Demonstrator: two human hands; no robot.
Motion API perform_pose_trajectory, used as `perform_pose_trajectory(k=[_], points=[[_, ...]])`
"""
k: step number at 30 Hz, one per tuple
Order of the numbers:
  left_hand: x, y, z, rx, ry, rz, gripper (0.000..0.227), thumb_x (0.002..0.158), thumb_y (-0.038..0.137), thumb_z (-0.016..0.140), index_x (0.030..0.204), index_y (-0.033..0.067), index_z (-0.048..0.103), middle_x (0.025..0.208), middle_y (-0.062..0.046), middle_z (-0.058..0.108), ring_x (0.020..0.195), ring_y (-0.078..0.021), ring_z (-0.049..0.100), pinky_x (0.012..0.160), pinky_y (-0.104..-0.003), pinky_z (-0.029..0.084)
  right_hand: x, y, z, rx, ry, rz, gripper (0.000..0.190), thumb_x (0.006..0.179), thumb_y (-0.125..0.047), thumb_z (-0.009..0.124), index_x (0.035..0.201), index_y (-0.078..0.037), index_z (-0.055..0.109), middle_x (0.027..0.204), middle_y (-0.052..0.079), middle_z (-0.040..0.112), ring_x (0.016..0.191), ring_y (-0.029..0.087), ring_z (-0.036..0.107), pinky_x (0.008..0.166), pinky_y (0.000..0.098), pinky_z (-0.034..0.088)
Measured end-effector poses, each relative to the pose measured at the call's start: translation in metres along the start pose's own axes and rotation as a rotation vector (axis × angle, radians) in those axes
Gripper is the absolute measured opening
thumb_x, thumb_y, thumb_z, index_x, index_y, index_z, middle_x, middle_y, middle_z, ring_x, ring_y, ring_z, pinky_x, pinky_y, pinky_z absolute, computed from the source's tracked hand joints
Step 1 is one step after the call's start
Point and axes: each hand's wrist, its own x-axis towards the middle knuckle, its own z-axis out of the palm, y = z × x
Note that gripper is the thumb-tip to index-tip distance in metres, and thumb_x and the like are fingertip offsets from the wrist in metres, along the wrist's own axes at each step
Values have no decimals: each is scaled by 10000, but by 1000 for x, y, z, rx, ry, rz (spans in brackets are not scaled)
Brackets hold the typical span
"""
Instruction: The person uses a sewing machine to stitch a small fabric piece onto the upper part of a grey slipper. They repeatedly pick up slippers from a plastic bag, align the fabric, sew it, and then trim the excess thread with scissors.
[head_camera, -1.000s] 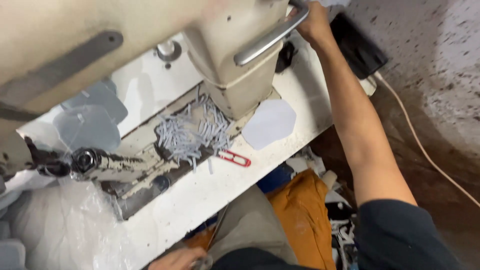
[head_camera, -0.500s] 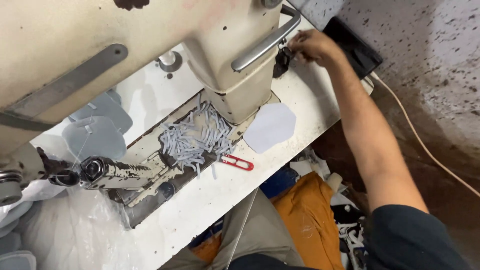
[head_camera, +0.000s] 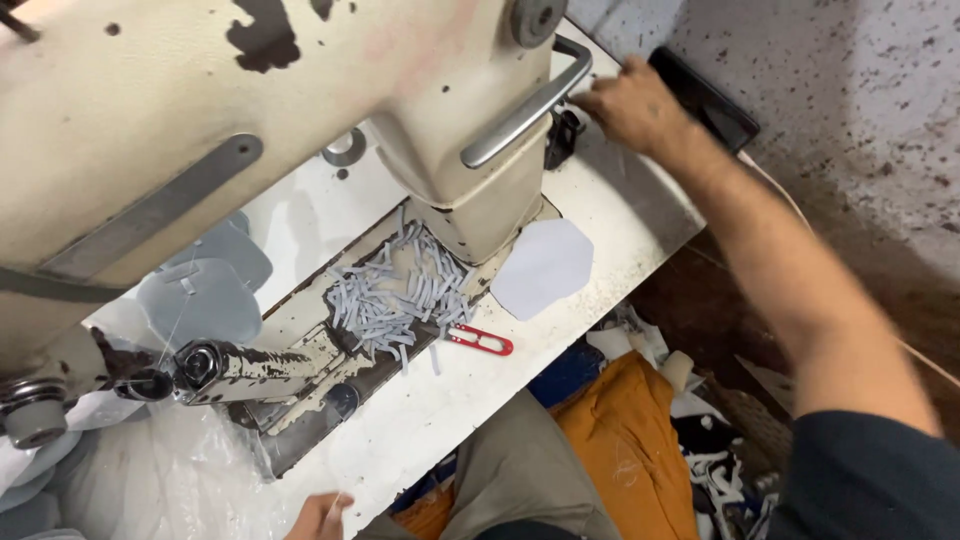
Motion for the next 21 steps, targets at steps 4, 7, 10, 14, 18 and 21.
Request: perform_pose_trajectory(k=[4,7,10,14,18,21], points=[[67,182,-52,76,72,-86,114,889,-9,617,906,47,715,794,-138,767,770,-261,792,724,-382,609,21,-11,2,812,125,495,210,1122,-196,588,998,-186,757,899,78,725,818,188,651,1000,490,448],[72,204,-60,133,103,-78,160,871,-38,595,942,47,711,816,-150,773,772,-261,796,699,-356,619,28,-4,-35,702,116,464,194,1080,-249,617,990,-197,780,896,115,721,876,256,600,862,453,465],[75,204,-58,192,66,-116,253,814,-66,589,985,57,730,805,-161,768,740,-260,789,702,-354,627,6,-9,-44,135,14,182,259,1056,-204,577,1080,-298,817,838,87,754,897,229,609,1028,412,414],[69,223,-57,256,232,-89,218,799,-48,645,968,58,734,855,-161,770,764,-291,765,678,-388,610,8,-10,28,595,254,296,259,985,-207,644,1183,-260,802,984,56,783,1031,359,505,1018,449,376],[78,230,-58,257,163,-106,255,779,-63,628,969,71,733,876,-131,781,770,-259,777,634,-365,612,29,-4,-19,600,592,192,310,1068,-106,634,1347,-208,724,1288,128,747,1216,358,538,1053,438,328],[79,239,-58,299,269,-109,241,779,-45,649,948,98,743,863,-117,773,747,-277,753,635,-384,588,9,-10,-43,171,-29,148,468,1028,-11,601,1341,-325,751,1054,115,781,973,270,684,1193,457,337]])
